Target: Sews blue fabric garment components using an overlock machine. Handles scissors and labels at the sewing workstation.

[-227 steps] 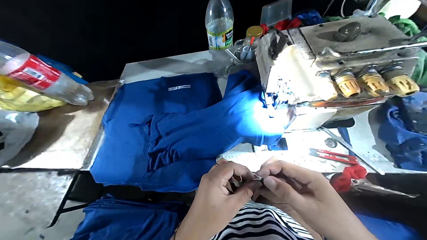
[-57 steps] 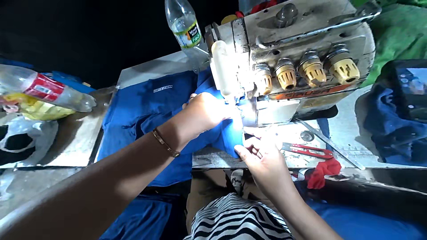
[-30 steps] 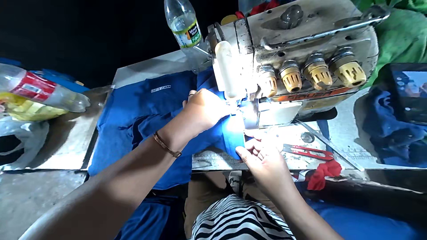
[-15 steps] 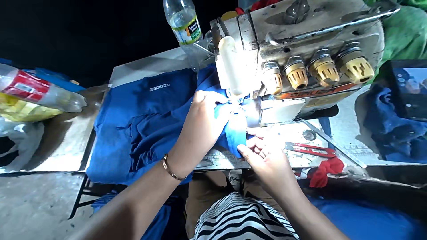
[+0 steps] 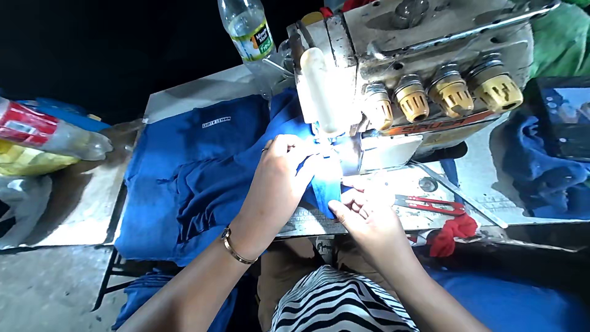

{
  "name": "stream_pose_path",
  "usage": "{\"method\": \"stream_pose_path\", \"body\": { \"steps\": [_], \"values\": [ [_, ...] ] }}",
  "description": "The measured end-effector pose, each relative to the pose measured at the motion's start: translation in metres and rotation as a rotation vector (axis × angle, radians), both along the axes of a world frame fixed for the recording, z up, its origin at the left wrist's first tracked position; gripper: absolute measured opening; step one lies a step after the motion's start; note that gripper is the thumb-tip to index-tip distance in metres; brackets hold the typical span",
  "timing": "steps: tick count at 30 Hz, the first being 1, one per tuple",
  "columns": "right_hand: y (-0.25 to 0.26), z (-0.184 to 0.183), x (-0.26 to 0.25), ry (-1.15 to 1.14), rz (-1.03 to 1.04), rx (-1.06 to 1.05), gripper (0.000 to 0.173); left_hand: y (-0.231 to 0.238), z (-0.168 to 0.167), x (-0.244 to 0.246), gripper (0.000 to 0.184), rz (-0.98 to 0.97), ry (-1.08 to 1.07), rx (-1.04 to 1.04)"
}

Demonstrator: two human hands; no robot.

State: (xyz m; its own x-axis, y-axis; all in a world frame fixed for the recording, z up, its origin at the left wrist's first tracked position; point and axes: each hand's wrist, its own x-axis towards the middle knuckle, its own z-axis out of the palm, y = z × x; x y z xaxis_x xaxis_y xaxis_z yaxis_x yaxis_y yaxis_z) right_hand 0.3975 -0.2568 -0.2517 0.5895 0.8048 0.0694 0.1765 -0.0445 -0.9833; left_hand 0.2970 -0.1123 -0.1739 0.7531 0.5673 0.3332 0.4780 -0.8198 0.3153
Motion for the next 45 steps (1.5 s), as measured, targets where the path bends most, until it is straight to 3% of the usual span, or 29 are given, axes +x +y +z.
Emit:
{"method": "stream_pose_path", "body": {
  "steps": [12,17,21,24,26,31,38,45],
  "values": [
    [-0.002,0.003,0.001,0.054,0.001,-0.034,0.029,0.001,-0.001,-0.002,0.018,-0.045,0.005,0.049],
    [-0.005,0.012,0.002,0.159,0.009,-0.076,0.011,-0.009,-0.004,-0.013,0.026,-0.058,-0.008,0.029],
    [-0.01,0.012,0.005,0.146,0.025,-0.057,0.009,-0.03,-0.05,-0.032,0.044,-0.244,-0.243,0.169],
    [-0.012,0.014,0.006,0.088,0.035,-0.058,0.009,-0.047,-0.086,-0.031,0.064,-0.278,-0.174,0.312],
    [-0.013,0.019,0.005,0.096,0.043,-0.069,0.012,-0.047,-0.092,-0.029,0.056,-0.238,-0.094,0.348],
    [-0.02,0.032,-0.002,0.178,-0.002,-0.113,0.025,-0.03,-0.083,-0.051,0.039,-0.256,-0.196,0.273],
    [-0.007,0.029,-0.003,0.15,-0.032,-0.019,0.028,-0.014,-0.067,-0.06,0.037,-0.304,-0.18,0.234],
    [0.039,0.03,0.014,-0.121,-0.156,0.032,0.025,0.03,-0.026,-0.03,0.048,-0.242,-0.082,0.09]
  ]
}}
